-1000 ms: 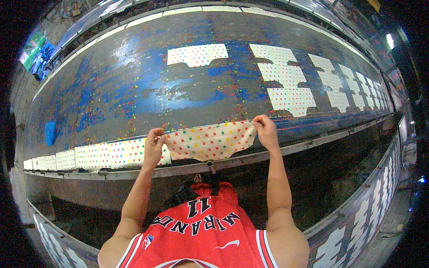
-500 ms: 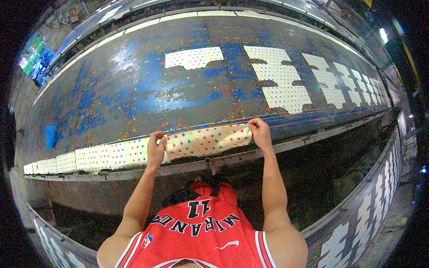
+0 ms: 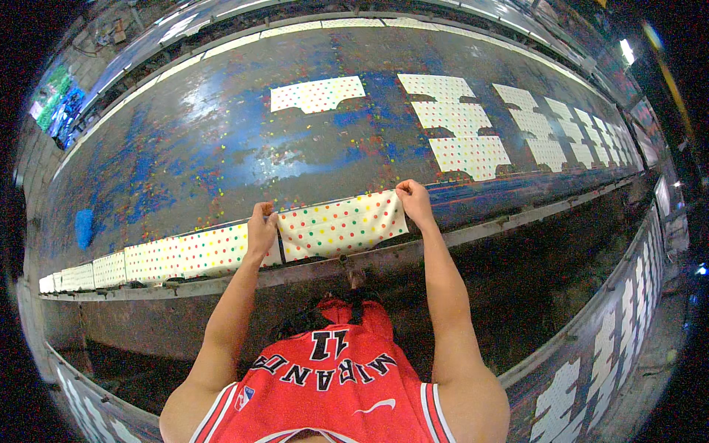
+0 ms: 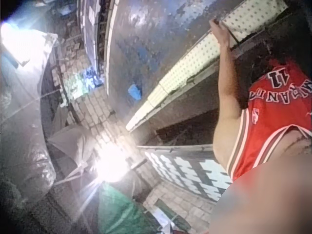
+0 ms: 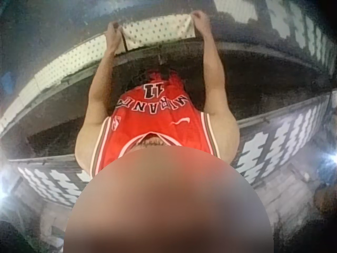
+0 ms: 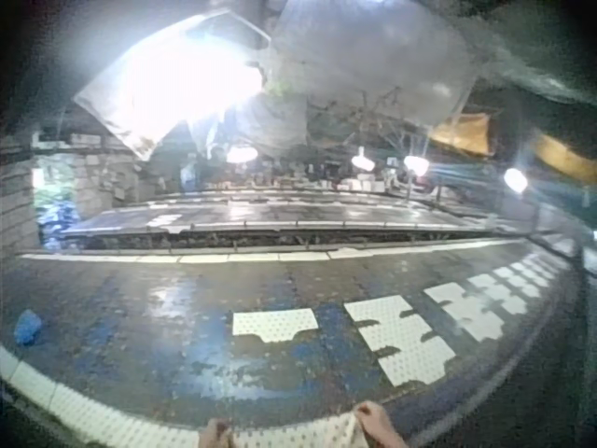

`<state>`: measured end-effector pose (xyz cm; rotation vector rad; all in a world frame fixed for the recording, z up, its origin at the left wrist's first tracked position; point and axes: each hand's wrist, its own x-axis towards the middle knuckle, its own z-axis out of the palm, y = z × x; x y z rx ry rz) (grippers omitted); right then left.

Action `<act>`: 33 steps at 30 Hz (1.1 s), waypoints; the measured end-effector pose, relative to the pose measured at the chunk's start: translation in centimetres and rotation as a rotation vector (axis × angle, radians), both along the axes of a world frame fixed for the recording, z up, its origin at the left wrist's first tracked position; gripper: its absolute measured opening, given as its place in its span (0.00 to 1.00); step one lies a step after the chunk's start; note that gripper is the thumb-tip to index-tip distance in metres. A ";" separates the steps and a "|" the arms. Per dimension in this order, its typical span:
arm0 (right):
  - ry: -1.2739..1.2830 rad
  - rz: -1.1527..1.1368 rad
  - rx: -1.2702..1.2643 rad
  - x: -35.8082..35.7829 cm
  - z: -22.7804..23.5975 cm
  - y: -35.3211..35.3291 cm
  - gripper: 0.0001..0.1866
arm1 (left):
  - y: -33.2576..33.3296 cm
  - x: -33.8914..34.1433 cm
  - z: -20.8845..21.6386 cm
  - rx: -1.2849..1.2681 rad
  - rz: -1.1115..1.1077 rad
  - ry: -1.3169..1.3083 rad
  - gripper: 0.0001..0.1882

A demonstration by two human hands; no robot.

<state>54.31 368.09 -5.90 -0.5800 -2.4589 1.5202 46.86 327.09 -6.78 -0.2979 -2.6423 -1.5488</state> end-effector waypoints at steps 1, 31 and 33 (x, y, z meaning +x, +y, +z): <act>-0.032 0.023 0.038 -0.3 -0.1 0.1 0.07 | 0.0 0.0 0.0 -0.024 -0.008 0.039 0.13; -0.104 0.146 -0.126 5.0 4.9 26.5 0.15 | 32.3 -3.7 3.9 -0.092 -0.398 -0.042 0.10; -0.130 0.099 -0.091 4.6 4.8 31.7 0.14 | 38.1 -5.0 2.5 -0.181 -0.401 0.007 0.10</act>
